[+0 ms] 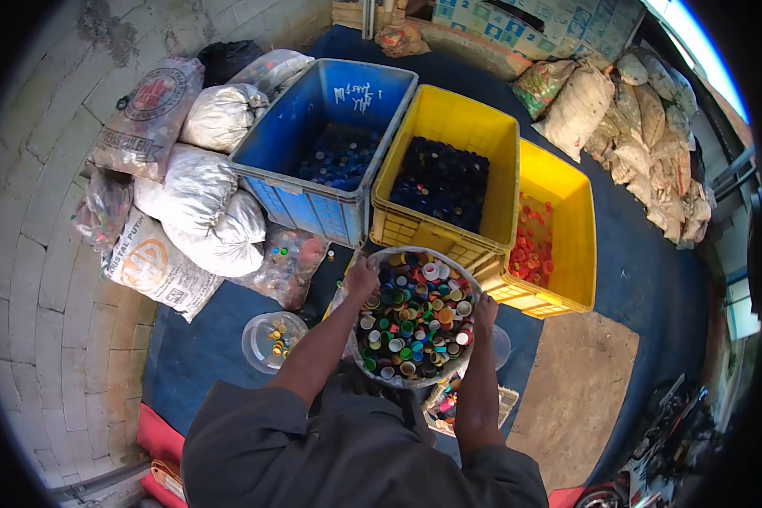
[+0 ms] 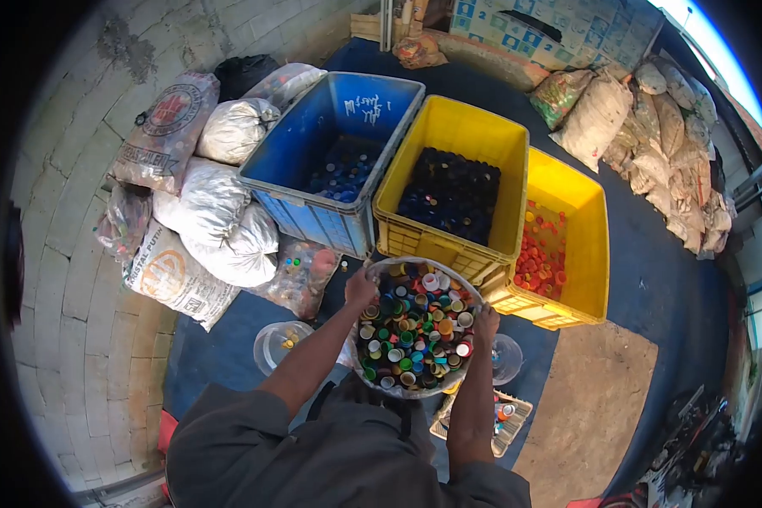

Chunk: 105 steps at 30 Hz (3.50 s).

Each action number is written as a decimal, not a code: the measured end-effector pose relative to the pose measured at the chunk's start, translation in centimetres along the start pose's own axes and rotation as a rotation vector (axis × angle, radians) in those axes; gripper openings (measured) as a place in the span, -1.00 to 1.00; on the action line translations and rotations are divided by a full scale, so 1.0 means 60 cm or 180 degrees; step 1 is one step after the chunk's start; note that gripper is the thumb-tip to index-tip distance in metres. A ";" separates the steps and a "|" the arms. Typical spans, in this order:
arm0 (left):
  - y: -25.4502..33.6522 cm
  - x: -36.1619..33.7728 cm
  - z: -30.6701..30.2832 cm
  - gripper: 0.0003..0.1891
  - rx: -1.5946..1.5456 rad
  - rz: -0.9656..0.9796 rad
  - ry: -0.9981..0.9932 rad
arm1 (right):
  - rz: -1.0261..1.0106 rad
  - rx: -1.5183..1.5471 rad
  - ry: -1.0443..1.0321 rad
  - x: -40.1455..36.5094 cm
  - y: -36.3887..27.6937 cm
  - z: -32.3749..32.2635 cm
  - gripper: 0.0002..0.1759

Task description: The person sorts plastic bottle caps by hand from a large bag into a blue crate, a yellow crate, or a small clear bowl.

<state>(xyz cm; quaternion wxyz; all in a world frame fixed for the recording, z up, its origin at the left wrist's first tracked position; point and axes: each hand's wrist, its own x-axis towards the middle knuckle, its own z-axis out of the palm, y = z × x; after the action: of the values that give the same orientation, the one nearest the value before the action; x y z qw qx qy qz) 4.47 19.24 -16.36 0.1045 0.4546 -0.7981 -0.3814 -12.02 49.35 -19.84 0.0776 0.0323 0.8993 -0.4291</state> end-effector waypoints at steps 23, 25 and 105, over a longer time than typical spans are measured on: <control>0.024 0.151 -0.029 -0.30 -0.1162 -0.1440 -0.1334 | 0.1021 0.0583 -0.0947 0.103 -0.119 -0.025 -0.64; 0.010 0.152 -0.015 -0.31 -0.0989 -0.0798 -0.1224 | -0.0165 -0.0007 0.0000 0.099 -0.084 0.006 -0.65; -0.155 -0.090 -0.003 -0.56 -0.2961 -0.2532 -0.0608 | 0.2273 0.2892 0.1004 -0.230 0.045 0.034 -0.39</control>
<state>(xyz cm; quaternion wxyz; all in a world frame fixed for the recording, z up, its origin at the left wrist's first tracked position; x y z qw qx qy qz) 13.60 20.74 -21.81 0.0696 0.5879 -0.3235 -0.7381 2.17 49.57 -20.86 0.0611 0.4258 0.5600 -0.7081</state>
